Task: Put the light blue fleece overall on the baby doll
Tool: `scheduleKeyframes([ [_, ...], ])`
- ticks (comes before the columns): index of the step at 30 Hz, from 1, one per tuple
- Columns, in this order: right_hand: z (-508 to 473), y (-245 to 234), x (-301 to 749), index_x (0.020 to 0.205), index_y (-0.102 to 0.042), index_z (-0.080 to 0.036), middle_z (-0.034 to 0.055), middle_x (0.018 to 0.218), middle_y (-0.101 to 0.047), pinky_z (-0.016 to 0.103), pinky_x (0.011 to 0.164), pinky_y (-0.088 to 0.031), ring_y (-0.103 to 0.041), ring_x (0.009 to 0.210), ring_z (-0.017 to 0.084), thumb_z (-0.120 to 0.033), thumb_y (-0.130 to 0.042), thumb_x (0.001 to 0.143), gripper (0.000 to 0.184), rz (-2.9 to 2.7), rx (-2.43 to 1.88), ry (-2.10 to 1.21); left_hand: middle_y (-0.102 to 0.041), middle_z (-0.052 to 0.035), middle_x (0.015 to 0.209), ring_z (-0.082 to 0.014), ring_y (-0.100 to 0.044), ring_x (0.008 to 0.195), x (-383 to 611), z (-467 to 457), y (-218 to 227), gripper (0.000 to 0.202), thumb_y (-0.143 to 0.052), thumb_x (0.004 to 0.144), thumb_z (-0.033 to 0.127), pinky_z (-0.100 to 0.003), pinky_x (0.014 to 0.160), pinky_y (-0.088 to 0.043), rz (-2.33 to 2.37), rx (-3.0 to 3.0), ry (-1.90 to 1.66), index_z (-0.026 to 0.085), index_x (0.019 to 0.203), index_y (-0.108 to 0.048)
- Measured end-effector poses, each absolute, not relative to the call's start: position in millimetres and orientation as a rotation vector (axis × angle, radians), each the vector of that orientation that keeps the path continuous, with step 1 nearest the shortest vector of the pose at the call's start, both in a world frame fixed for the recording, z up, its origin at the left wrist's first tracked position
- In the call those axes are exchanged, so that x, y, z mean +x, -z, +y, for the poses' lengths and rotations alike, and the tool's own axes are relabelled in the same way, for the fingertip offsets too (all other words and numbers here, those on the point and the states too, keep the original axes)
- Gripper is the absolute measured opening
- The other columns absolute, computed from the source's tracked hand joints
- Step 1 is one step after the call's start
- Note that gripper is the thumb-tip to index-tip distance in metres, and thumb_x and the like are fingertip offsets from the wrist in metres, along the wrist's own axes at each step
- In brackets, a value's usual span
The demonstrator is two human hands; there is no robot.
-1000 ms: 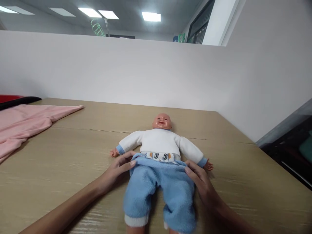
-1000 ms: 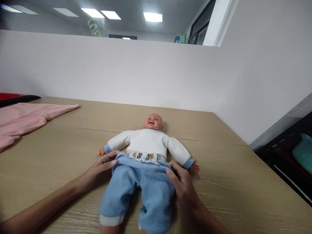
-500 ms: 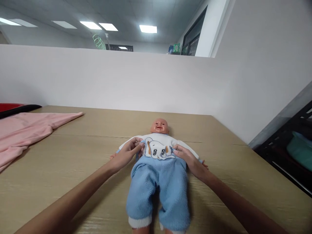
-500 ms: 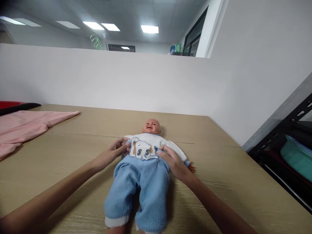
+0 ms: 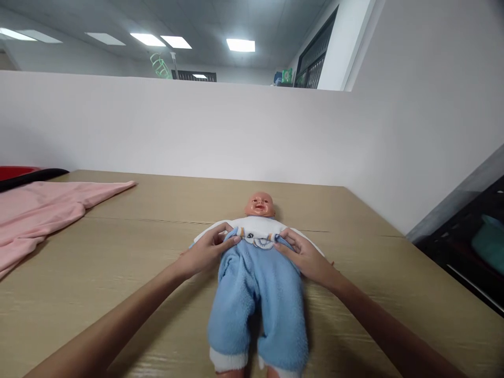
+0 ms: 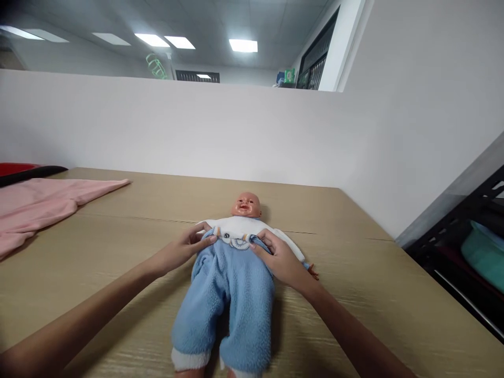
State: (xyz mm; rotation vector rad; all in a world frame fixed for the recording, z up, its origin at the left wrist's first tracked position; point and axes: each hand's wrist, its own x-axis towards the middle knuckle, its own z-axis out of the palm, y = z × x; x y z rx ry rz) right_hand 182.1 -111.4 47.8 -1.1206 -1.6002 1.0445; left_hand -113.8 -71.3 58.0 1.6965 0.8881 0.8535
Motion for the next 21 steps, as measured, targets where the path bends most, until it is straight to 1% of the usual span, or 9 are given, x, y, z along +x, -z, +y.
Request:
scheduleKeyframes([
  [4, -111.6, -32.8, 191.0, 0.085, -0.068, -0.022, -0.0008, 0.081, -0.066, 0.032, 0.078, -0.047, -0.059, 0.081, 0.022, -0.057, -0.071, 0.095, 0.036, -1.722, -1.366, -0.73, -0.05, 0.0018, 0.082, -0.0161, -0.045, 0.076, -108.5, -65.3, -31.9, 0.044, -0.066, 0.099, 0.062, -0.028, 0.069, -0.035, 0.977, 1.734, -0.876, 0.019, 0.094, -0.063],
  [6, -115.2, -28.8, 193.1, 0.08, -0.067, -0.023, -0.0013, 0.076, -0.065, 0.032, 0.078, -0.047, -0.059, 0.079, 0.022, -0.058, -0.068, 0.097, 0.039, -1.71, -1.408, -0.684, -0.049, 0.0019, 0.083, -0.0163, -0.045, 0.078, -107.4, -65.0, -28.6, 0.044, -0.066, 0.099, 0.062, -0.028, 0.07, -0.034, 0.996, 1.781, -0.907, 0.019, 0.091, -0.061],
  [7, -116.0, -28.6, 192.7, 0.08, -0.069, -0.023, -0.0008, 0.077, -0.066, 0.034, 0.081, -0.049, -0.06, 0.081, 0.023, -0.058, -0.067, 0.097, 0.039, -1.692, -1.396, -0.694, -0.049, 0.0019, 0.083, -0.0164, -0.046, 0.079, -106.1, -64.8, -29.6, 0.044, -0.066, 0.1, 0.061, -0.028, 0.071, -0.034, 0.994, 1.81, -0.919, 0.019, 0.089, -0.061],
  [9, -113.6, -31.0, 189.6, 0.086, -0.076, -0.023, 0.0011, 0.085, -0.073, 0.038, 0.094, -0.051, -0.065, 0.091, 0.027, -0.059, -0.066, 0.098, 0.039, -1.637, -1.325, -0.77, -0.048, 0.0021, 0.083, -0.0164, -0.046, 0.079, -101.5, -63.4, -34.5, 0.045, -0.066, 0.1, 0.061, -0.029, 0.072, -0.034, 0.976, 1.85, -0.934, 0.019, 0.086, -0.058],
  [11, -106.7, -34.9, 185.2, 0.094, -0.082, -0.022, 0.0031, 0.095, -0.079, 0.043, 0.107, -0.049, -0.068, 0.102, 0.031, -0.061, -0.069, 0.095, 0.041, -1.532, -1.242, -0.926, -0.046, 0.0026, 0.081, -0.0159, -0.045, 0.077, -94.9, -60.9, -38.7, 0.046, -0.066, 0.1, 0.061, -0.029, 0.07, -0.033, 0.967, 1.816, -0.955, 0.019, 0.084, -0.056],
  [13, -99.6, -36.8, 182.9, 0.097, -0.085, -0.022, 0.005, 0.098, -0.081, 0.049, 0.113, -0.048, -0.07, 0.106, 0.033, -0.065, -0.075, 0.089, 0.046, -1.395, -1.207, -1.086, -0.046, 0.0026, 0.082, -0.016, -0.044, 0.077, -90.1, -58.5, -38.2, 0.047, -0.066, 0.099, 0.062, -0.029, 0.069, -0.033, 0.979, 1.74, -0.977, 0.019, 0.085, -0.055],
  [15, -97.0, -34.4, 185.2, 0.1, -0.086, -0.021, 0.0067, 0.099, -0.083, 0.055, 0.116, -0.046, -0.071, 0.108, 0.035, -0.069, -0.078, 0.085, 0.051, -1.341, -1.211, -1.157, -0.05, 0.0015, 0.085, -0.0171, -0.047, 0.08, -91.2, -57.4, -32.3, 0.045, -0.064, 0.1, 0.062, -0.029, 0.072, -0.035, 0.983, 1.687, -0.99, 0.019, 0.088, -0.057],
  [18, -105.5, -23.9, 196.9, 0.104, -0.086, -0.021, 0.0078, 0.105, -0.082, 0.06, 0.124, -0.037, -0.068, 0.118, 0.038, -0.068, -0.079, 0.085, 0.051, -1.42, -1.239, -1.104, -0.054, 0.0, 0.091, -0.0195, -0.05, 0.088, -106.4, -59.6, -19.1, 0.04, -0.06, 0.103, 0.058, -0.03, 0.08, -0.039, 0.959, 1.693, -0.958, 0.019, 0.093, -0.059],
  [21, -122.1, -13.5, 206.7, 0.096, -0.086, -0.024, 0.0077, 0.108, -0.082, 0.06, 0.129, -0.032, -0.063, 0.127, 0.039, -0.062, -0.085, 0.083, 0.04, -1.397, -1.259, -1.109, -0.059, -0.0028, 0.102, -0.0241, -0.053, 0.104, -126.0, -66.7, -8.5, 0.031, -0.06, 0.103, 0.052, -0.034, 0.096, -0.042, 0.915, 1.731, -0.88, 0.02, 0.102, -0.063],
])
